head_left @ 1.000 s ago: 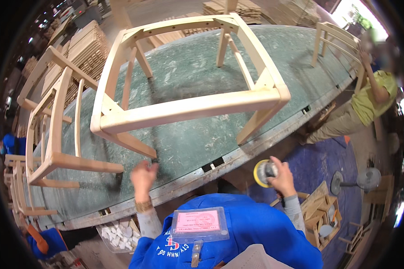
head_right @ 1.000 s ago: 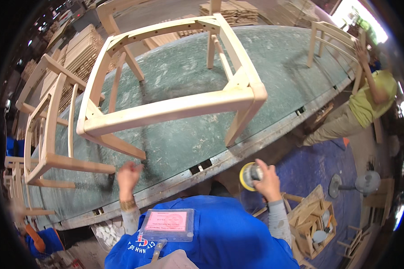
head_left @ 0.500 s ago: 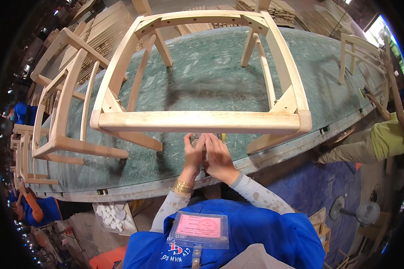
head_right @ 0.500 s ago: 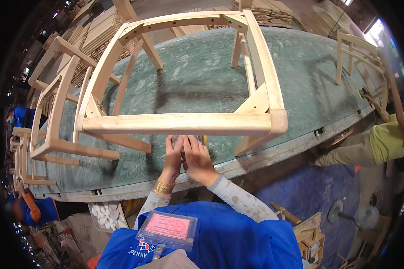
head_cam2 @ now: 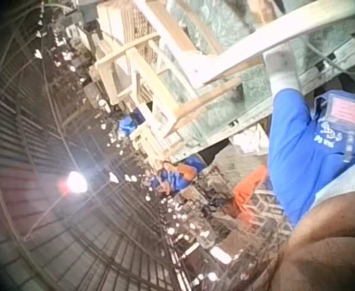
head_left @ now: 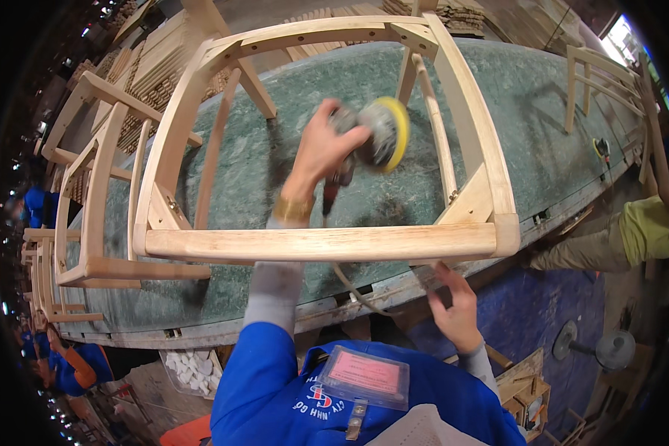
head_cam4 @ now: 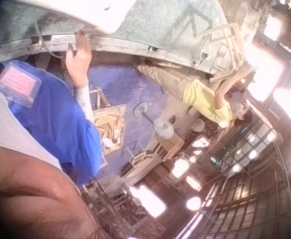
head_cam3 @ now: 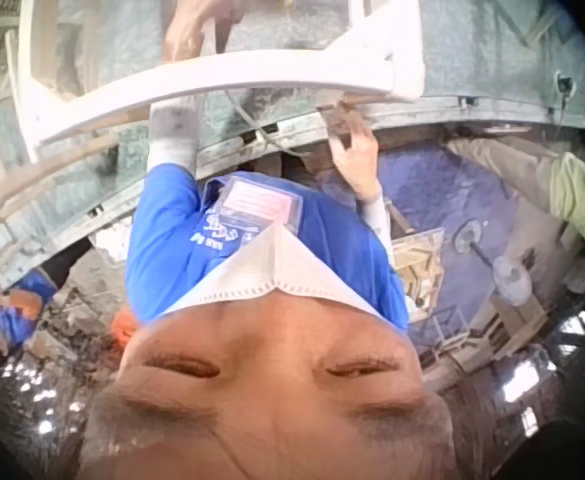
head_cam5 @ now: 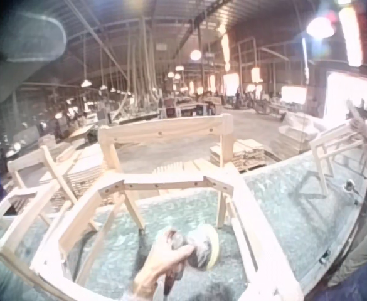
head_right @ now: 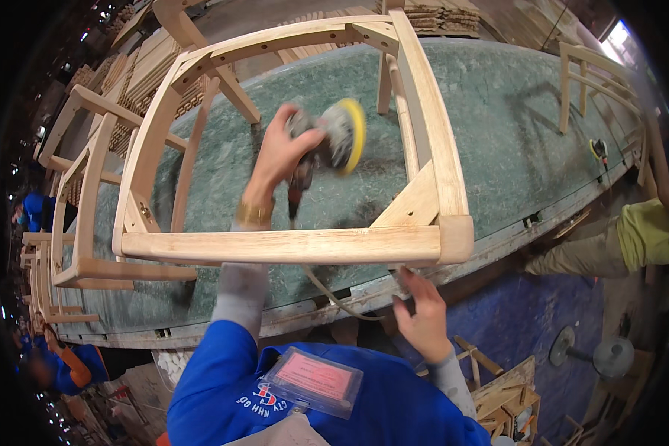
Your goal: The person uses a handheld orbital sander to smooth the legs and frame of a wooden chair frame on a workbench. They reposition the chair multiple times to access different surfaces and occasionally use a small white pad to wipe or inspect the wood.
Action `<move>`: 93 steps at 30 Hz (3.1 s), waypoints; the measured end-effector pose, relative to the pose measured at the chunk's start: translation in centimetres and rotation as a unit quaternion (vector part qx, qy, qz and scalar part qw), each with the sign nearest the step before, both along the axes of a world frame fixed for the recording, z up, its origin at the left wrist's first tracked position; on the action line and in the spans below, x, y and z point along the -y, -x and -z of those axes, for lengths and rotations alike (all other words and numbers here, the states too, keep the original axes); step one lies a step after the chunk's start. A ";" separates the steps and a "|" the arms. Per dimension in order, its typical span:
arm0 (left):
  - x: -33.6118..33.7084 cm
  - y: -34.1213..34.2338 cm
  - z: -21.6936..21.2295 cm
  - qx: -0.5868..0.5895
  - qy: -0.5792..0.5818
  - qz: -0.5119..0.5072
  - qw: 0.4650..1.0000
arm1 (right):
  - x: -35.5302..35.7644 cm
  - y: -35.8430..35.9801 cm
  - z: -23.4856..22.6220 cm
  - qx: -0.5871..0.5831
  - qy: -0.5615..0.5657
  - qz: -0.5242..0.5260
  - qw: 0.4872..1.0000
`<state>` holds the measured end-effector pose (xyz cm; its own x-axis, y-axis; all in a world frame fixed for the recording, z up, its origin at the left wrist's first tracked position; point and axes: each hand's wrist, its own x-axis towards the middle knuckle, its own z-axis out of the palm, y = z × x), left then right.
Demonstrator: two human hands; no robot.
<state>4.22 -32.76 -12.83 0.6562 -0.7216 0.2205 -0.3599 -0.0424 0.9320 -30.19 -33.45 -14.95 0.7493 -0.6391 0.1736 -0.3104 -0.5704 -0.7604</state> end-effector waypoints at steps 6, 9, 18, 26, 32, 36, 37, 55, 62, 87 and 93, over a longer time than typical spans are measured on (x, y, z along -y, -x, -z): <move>7.2 0.6 -4.5 0.191 -0.125 0.083 0.970 | 0.1 4.4 3.0 -0.054 -0.040 0.056 0.996; 9.7 1.0 -4.6 0.236 -0.130 0.101 0.958 | 0.5 5.3 3.7 -0.093 -0.055 0.077 0.991; 13.8 -0.7 -5.9 0.310 -0.175 0.085 0.931 | 1.4 7.3 5.3 -0.136 -0.054 0.116 0.982; 14.6 -0.6 -6.1 0.289 -0.235 0.058 0.926 | 1.7 7.4 5.7 -0.149 -0.064 0.125 0.979; 15.3 0.7 -5.8 0.306 -0.224 0.080 0.922 | 1.6 8.1 6.8 -0.149 -0.057 0.130 0.979; 14.3 -1.6 -5.8 0.345 -0.250 0.016 0.904 | 1.8 8.2 6.8 -0.152 -0.051 0.135 0.978; 13.8 -1.6 -5.7 0.354 -0.282 0.024 0.892 | 1.8 8.4 7.0 -0.155 -0.049 0.138 0.977; 12.0 -1.5 -2.0 0.238 -0.151 -0.004 0.959 | 2.4 8.1 7.3 -0.152 -0.067 0.159 0.973; 11.0 -0.9 -1.4 0.221 -0.140 0.017 0.965 | 3.0 8.0 9.1 -0.143 -0.028 0.137 0.980; 15.7 1.0 -6.3 0.335 -0.186 0.080 0.920 | 2.7 10.3 10.4 -0.209 -0.034 0.176 0.961; 15.8 0.9 -6.8 0.319 -0.193 0.061 0.926 | 2.4 11.1 10.8 -0.199 -0.004 0.178 0.964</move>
